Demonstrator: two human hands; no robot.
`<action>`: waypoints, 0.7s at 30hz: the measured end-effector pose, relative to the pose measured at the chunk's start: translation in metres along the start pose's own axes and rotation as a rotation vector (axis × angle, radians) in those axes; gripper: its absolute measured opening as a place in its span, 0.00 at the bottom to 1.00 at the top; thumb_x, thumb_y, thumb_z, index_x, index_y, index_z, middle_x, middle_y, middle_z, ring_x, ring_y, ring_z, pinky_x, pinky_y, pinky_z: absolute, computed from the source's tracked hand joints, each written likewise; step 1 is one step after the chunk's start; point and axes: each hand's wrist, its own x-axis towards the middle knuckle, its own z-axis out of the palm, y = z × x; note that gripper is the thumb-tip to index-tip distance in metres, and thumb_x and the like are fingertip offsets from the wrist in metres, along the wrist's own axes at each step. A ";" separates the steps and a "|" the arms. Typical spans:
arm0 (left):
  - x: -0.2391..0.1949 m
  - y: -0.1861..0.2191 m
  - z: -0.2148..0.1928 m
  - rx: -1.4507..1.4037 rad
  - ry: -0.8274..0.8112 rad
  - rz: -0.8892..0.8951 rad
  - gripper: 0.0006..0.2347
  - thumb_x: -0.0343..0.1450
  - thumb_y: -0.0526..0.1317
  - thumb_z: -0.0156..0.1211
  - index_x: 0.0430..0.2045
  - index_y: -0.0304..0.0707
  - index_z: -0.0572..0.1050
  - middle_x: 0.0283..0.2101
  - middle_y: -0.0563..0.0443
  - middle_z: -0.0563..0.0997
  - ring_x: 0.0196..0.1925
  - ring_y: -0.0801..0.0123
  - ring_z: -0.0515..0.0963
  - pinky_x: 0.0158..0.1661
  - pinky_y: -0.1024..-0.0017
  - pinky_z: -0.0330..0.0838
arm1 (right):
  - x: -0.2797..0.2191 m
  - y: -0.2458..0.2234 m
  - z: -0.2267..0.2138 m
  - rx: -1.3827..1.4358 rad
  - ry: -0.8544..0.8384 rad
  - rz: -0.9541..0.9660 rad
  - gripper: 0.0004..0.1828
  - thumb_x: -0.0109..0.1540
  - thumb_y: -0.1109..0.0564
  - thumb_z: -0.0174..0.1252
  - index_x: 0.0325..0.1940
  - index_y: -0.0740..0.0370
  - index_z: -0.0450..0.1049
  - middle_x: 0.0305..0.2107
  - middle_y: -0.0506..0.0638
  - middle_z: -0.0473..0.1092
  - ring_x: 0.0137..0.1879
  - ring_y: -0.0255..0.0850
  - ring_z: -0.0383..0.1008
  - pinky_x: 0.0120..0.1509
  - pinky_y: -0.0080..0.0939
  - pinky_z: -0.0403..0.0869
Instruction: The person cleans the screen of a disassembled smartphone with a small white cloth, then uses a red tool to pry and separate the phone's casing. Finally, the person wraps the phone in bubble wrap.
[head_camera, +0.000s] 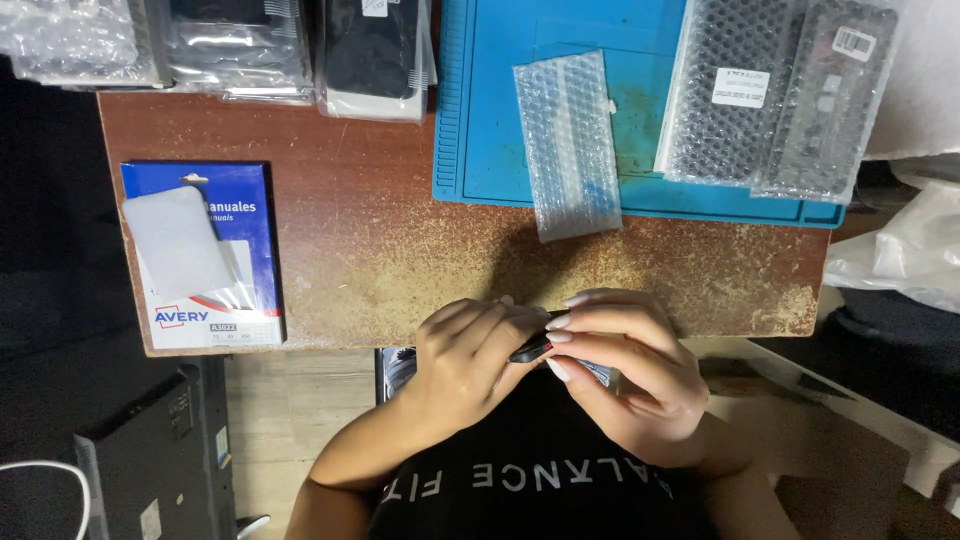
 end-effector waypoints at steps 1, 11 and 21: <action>-0.001 0.000 0.000 -0.001 -0.004 0.004 0.10 0.80 0.43 0.54 0.41 0.34 0.77 0.40 0.48 0.84 0.39 0.58 0.86 0.42 0.63 0.79 | 0.001 -0.001 -0.001 -0.001 0.006 0.001 0.12 0.62 0.67 0.68 0.48 0.63 0.78 0.47 0.54 0.76 0.56 0.51 0.79 0.67 0.47 0.79; 0.000 0.006 -0.003 -0.014 -0.035 -0.012 0.11 0.80 0.44 0.53 0.41 0.33 0.76 0.39 0.46 0.83 0.39 0.58 0.85 0.39 0.63 0.75 | -0.003 0.003 -0.004 -0.105 -0.009 -0.123 0.11 0.63 0.66 0.67 0.50 0.62 0.78 0.47 0.54 0.76 0.55 0.53 0.80 0.66 0.50 0.80; -0.006 0.009 0.000 0.036 -0.051 -0.036 0.12 0.80 0.45 0.52 0.42 0.35 0.76 0.41 0.44 0.84 0.39 0.56 0.85 0.41 0.62 0.75 | -0.015 0.000 0.012 -0.185 0.129 -0.169 0.10 0.64 0.65 0.65 0.50 0.65 0.78 0.47 0.57 0.76 0.53 0.53 0.77 0.63 0.53 0.82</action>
